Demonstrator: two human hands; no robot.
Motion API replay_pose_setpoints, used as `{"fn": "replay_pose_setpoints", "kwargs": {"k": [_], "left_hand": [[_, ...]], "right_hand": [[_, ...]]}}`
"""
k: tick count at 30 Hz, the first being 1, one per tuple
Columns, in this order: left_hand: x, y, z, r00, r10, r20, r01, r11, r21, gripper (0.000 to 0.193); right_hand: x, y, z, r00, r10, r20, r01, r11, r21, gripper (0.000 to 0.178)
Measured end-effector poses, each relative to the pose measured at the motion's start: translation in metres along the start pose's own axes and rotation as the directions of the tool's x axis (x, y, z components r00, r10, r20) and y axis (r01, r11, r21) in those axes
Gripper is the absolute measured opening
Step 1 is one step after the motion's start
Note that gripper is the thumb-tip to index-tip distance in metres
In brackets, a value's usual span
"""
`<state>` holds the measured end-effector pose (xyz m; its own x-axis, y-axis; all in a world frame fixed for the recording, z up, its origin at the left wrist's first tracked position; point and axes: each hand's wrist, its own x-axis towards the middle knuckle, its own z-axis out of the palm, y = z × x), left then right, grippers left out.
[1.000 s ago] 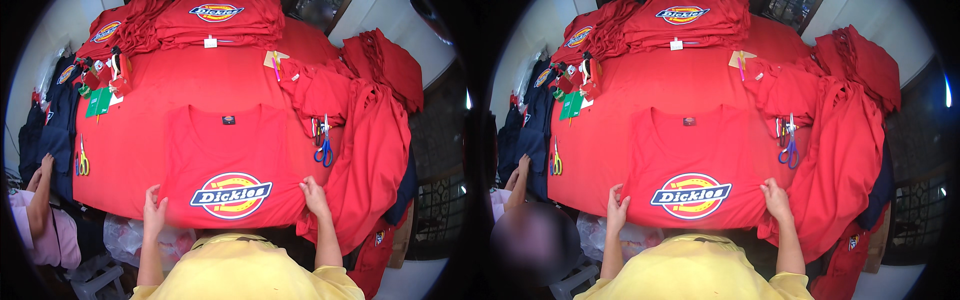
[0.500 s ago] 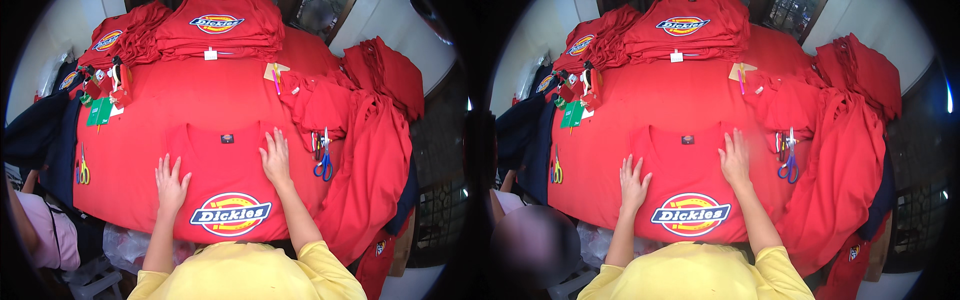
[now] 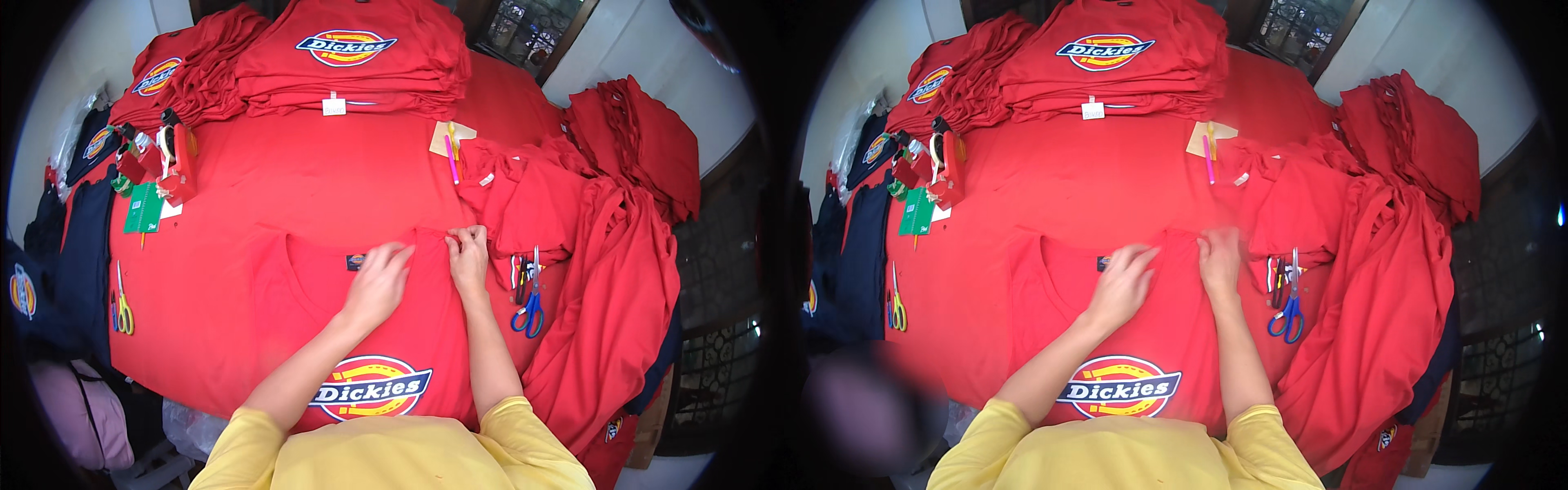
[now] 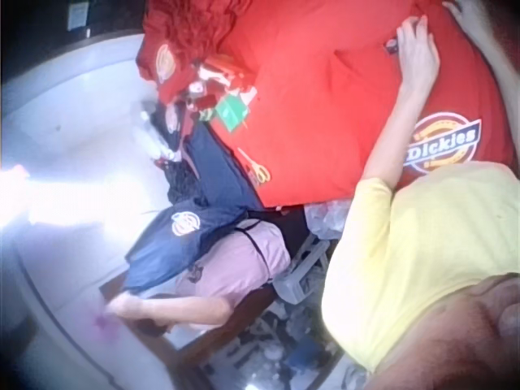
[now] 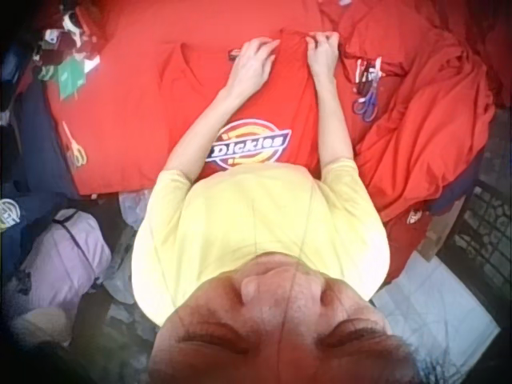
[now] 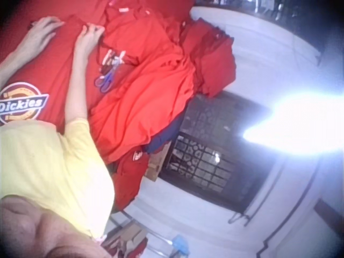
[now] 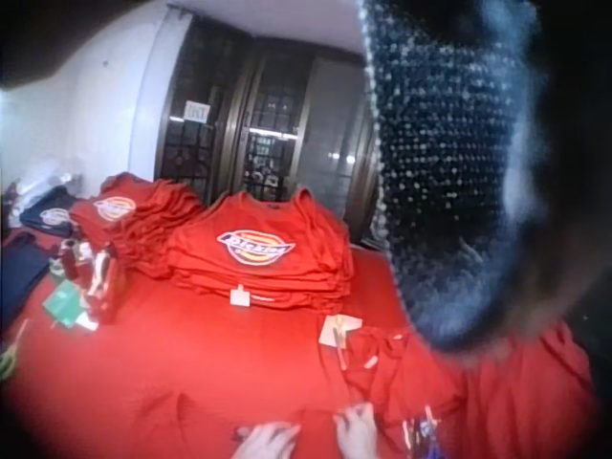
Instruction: The person picks up red shirts from a large pile, spreads each one out on a table, and uses a lint roller and small shears to remove debris and loose threads.
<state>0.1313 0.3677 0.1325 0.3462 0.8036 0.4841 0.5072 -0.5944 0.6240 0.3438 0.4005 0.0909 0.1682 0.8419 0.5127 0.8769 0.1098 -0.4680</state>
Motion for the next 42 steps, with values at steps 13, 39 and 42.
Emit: {"fn": "replay_pose_setpoints", "kwargs": {"k": [13, 39, 42], "left_hand": [[0.021, 0.014, 0.052, 0.752, -0.569, 0.334, 0.649, 0.546, -0.530, 0.049], [-0.033, 0.058, 0.018, 0.755, -0.603, 0.258, 0.359, 0.050, -0.932, 0.049], [-0.035, 0.058, 0.023, 0.758, -0.570, 0.319, 0.424, 0.059, -0.903, 0.033]], "right_hand": [[-0.047, -0.051, -0.051, 0.972, 0.218, 0.087, -0.233, 0.859, 0.455, 0.011], [-0.088, -0.056, -0.131, 0.721, 0.221, 0.657, -0.682, 0.054, 0.730, 0.026], [-0.116, -0.083, -0.126, 0.680, 0.167, 0.714, -0.666, -0.267, 0.697, 0.028]]}}
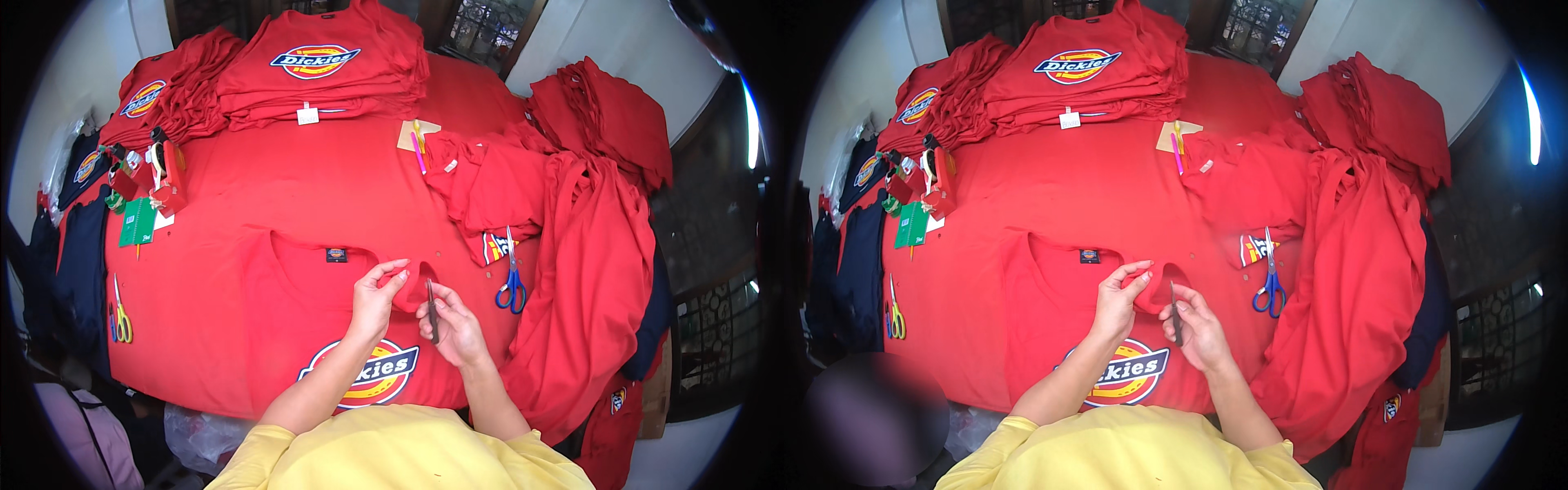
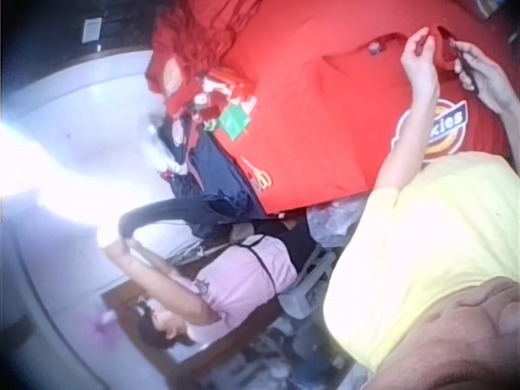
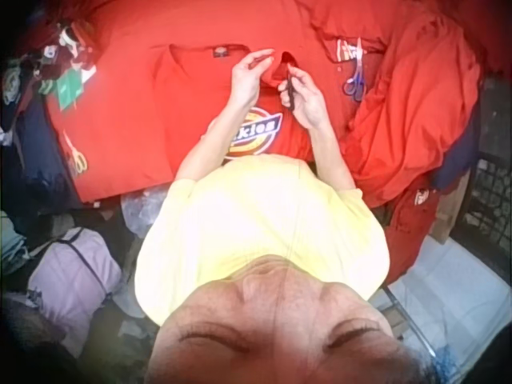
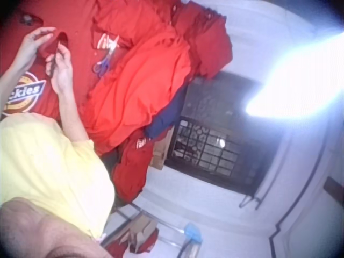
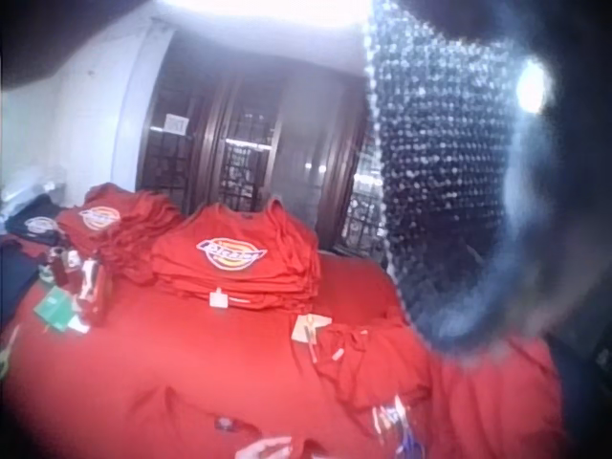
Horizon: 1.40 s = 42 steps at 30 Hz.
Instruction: The person picks up red shirts from a large pile, spreads each one out on a table, and uses a lint roller and small shears to remove debris and loose threads.
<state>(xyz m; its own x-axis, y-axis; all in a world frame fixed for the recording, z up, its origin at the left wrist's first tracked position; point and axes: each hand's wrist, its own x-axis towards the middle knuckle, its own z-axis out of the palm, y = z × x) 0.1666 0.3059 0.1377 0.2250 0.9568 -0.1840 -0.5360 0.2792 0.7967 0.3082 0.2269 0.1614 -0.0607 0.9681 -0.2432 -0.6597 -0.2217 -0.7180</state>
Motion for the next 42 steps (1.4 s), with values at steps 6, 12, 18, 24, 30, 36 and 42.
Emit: {"fn": "replay_pose_setpoints", "kwargs": {"k": [6, 12, 18, 24, 30, 36, 42], "left_hand": [[-0.011, 0.009, 0.008, 1.000, 0.020, 0.010, -0.021, 0.994, 0.106, 0.032], [-0.015, 0.016, 0.010, 0.999, 0.016, 0.042, -0.019, 0.996, 0.082, 0.035], [-0.013, 0.006, 0.006, 0.999, 0.035, 0.029, -0.037, 0.997, 0.061, 0.033], [-0.017, 0.011, 0.010, 0.999, -0.003, 0.046, 0.004, 1.000, -0.025, 0.035], [-0.015, 0.009, 0.014, 0.999, 0.037, -0.017, -0.037, 0.999, -0.001, 0.027], [-0.013, 0.009, 0.012, 0.998, 0.057, -0.034, -0.057, 0.998, -0.001, 0.023], [-0.012, 0.008, 0.015, 0.993, 0.110, -0.052, -0.108, 0.993, 0.038, 0.022]], "right_hand": [[-0.008, 0.010, 0.016, 0.992, 0.048, 0.117, -0.065, 0.987, 0.150, 0.019], [0.000, 0.013, 0.016, 1.000, 0.019, 0.008, -0.020, 0.986, 0.166, 0.008], [0.003, 0.015, 0.012, 1.000, -0.023, -0.006, 0.024, 0.993, 0.114, 0.005], [0.006, 0.019, 0.011, 0.999, -0.042, -0.025, 0.045, 0.992, 0.118, 0.005], [0.006, 0.021, 0.018, 0.999, -0.019, -0.036, 0.023, 0.993, 0.112, 0.004], [0.008, 0.021, 0.017, 0.999, -0.031, -0.028, 0.035, 0.991, 0.126, 0.004], [0.009, 0.018, 0.013, 0.999, -0.035, -0.033, 0.037, 0.997, 0.065, 0.008]]}}
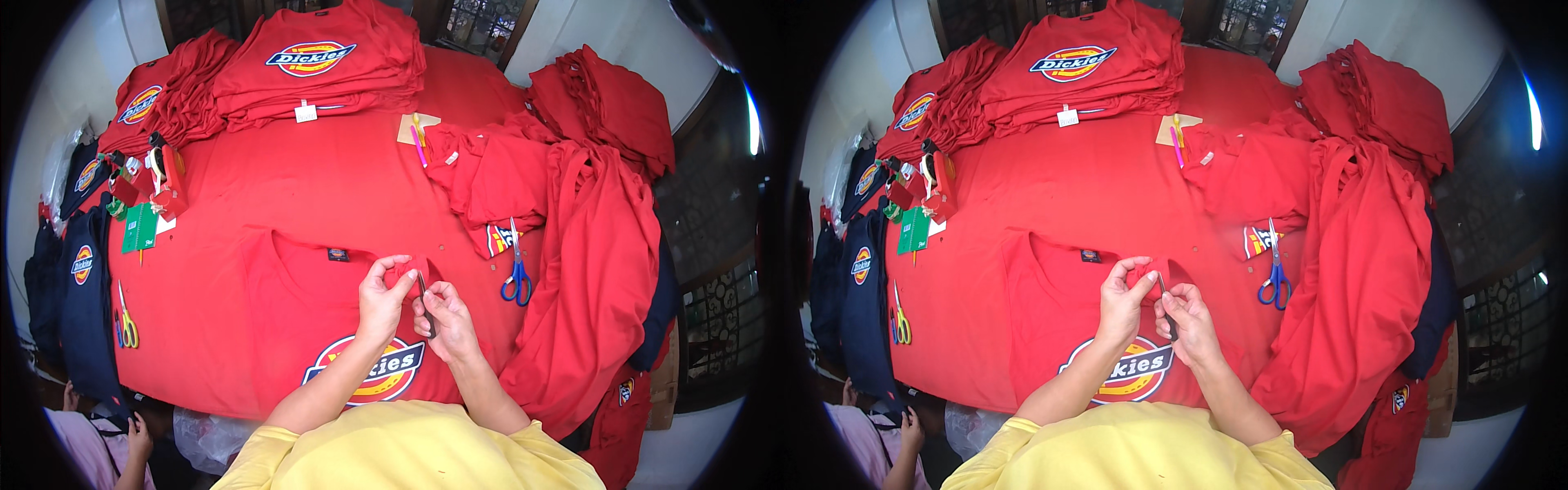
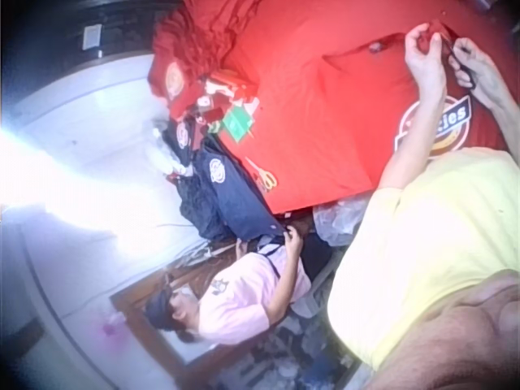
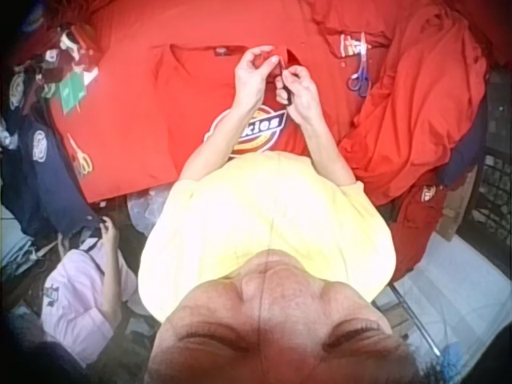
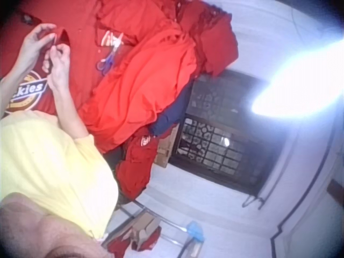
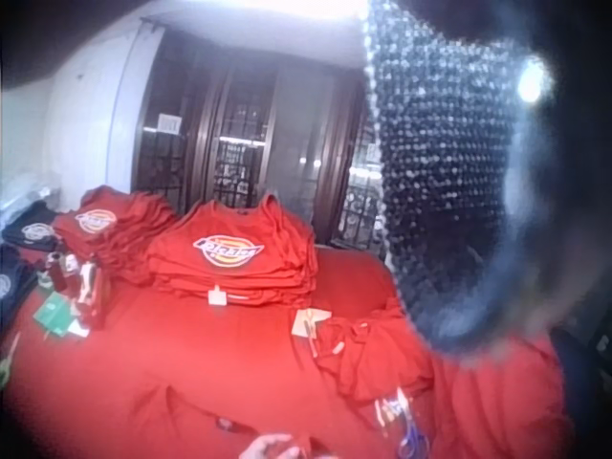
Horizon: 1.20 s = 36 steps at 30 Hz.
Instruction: The person picks up red shirts from a large pile, spreads each one out on a table, and uses a lint roller and small shears to remove debris and loose threads.
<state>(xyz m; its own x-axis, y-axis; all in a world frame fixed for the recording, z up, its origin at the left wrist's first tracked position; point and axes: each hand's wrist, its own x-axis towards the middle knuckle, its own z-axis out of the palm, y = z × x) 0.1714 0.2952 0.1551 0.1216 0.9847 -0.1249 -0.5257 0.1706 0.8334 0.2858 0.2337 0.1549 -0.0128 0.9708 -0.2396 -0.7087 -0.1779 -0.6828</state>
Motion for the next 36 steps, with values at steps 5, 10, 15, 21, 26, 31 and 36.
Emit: {"fn": "replay_pose_setpoints", "kwargs": {"k": [5, 10, 15, 21, 26, 31, 36], "left_hand": [[0.000, -0.002, -0.001, 1.000, 0.020, 0.001, -0.020, 1.000, 0.020, 0.023], [0.001, -0.005, -0.001, 1.000, 0.028, 0.003, -0.028, 0.998, 0.052, 0.024], [0.002, -0.002, -0.001, 1.000, 0.029, -0.010, -0.029, 0.999, 0.037, 0.024], [0.004, -0.001, 0.000, 0.998, -0.019, 0.062, 0.015, 0.998, 0.067, 0.025], [0.020, -0.002, -0.011, 0.989, 0.080, 0.125, -0.106, 0.972, 0.211, 0.027], [0.087, 0.030, -0.009, 0.946, -0.231, 0.227, 0.154, 0.937, 0.314, 0.094], [0.138, 0.028, -0.020, 0.886, -0.352, 0.302, 0.052, 0.722, 0.690, 0.102]], "right_hand": [[0.000, -0.001, 0.002, 0.999, -0.016, -0.041, 0.014, 0.999, -0.050, 0.013], [0.002, 0.004, -0.003, 0.997, -0.065, -0.037, 0.061, 0.993, -0.104, 0.016], [-0.001, -0.011, 0.007, 0.990, -0.123, -0.071, 0.111, 0.982, -0.154, 0.024], [0.031, -0.020, 0.013, 0.746, -0.595, 0.299, 0.460, 0.134, -0.878, 0.021], [0.048, -0.034, -0.008, 0.942, -0.327, -0.069, 0.314, 0.937, -0.154, 0.008], [0.035, -0.101, -0.065, 0.961, -0.116, -0.252, -0.267, -0.141, -0.953, 0.032], [0.042, -0.101, -0.109, 0.825, -0.558, 0.093, -0.131, -0.348, -0.928, 0.046]]}}
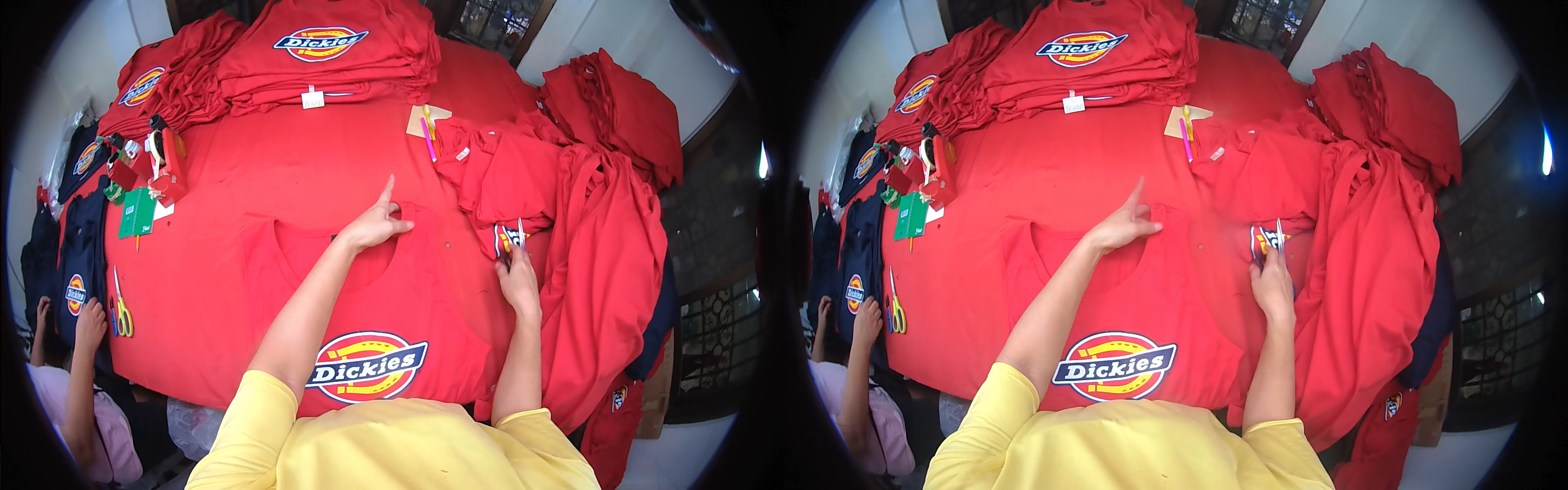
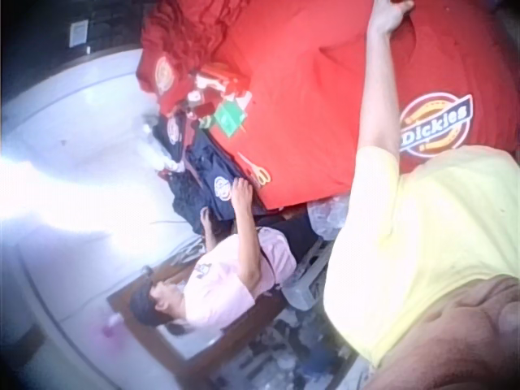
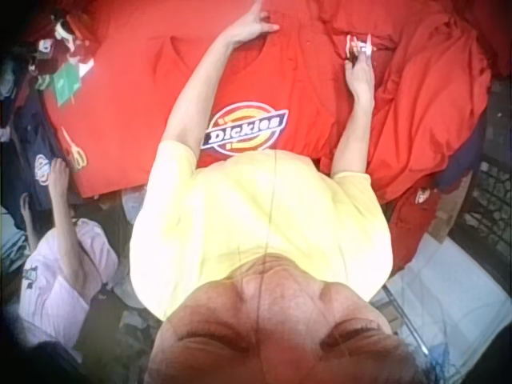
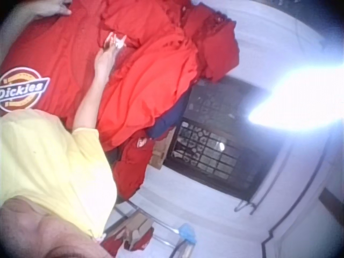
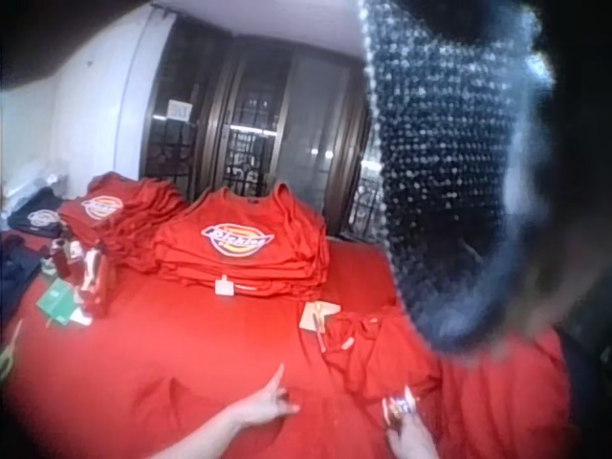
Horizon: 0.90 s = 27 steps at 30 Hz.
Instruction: The person picks up red shirts from a large pile, spreads each one out on a table, and uses a lint roller and small shears to remove debris and loose threads.
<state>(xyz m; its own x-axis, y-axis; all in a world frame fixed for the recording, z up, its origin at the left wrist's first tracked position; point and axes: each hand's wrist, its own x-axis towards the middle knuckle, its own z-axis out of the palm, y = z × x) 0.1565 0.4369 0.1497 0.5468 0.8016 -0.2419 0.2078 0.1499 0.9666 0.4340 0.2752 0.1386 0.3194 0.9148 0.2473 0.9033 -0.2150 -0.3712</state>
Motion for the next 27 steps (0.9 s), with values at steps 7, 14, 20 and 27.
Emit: {"fn": "replay_pose_setpoints", "kwargs": {"k": [7, 14, 20, 27], "left_hand": [[0.004, -0.061, -0.002, 0.961, 0.209, -0.183, -0.199, 0.978, 0.068, 0.080], [-0.088, -0.050, -0.083, 0.404, 0.645, -0.648, -0.338, 0.764, 0.550, 0.024], [-0.123, -0.073, -0.301, -0.129, 0.636, -0.761, 0.053, 0.771, 0.635, 0.019], [-0.177, -0.114, -0.559, -0.148, 0.653, -0.743, 0.469, 0.708, 0.528, 0.064]], "right_hand": [[0.040, -0.003, 0.073, 0.900, -0.291, -0.326, 0.221, 0.946, -0.236, 0.040], [0.026, 0.005, 0.066, 0.875, -0.379, -0.301, 0.373, 0.924, -0.082, 0.029], [0.028, 0.011, 0.075, 0.911, -0.279, -0.306, 0.252, 0.960, -0.125, 0.029], [0.035, -0.007, 0.089, 0.910, -0.337, -0.241, 0.339, 0.940, -0.032, 0.030]]}}
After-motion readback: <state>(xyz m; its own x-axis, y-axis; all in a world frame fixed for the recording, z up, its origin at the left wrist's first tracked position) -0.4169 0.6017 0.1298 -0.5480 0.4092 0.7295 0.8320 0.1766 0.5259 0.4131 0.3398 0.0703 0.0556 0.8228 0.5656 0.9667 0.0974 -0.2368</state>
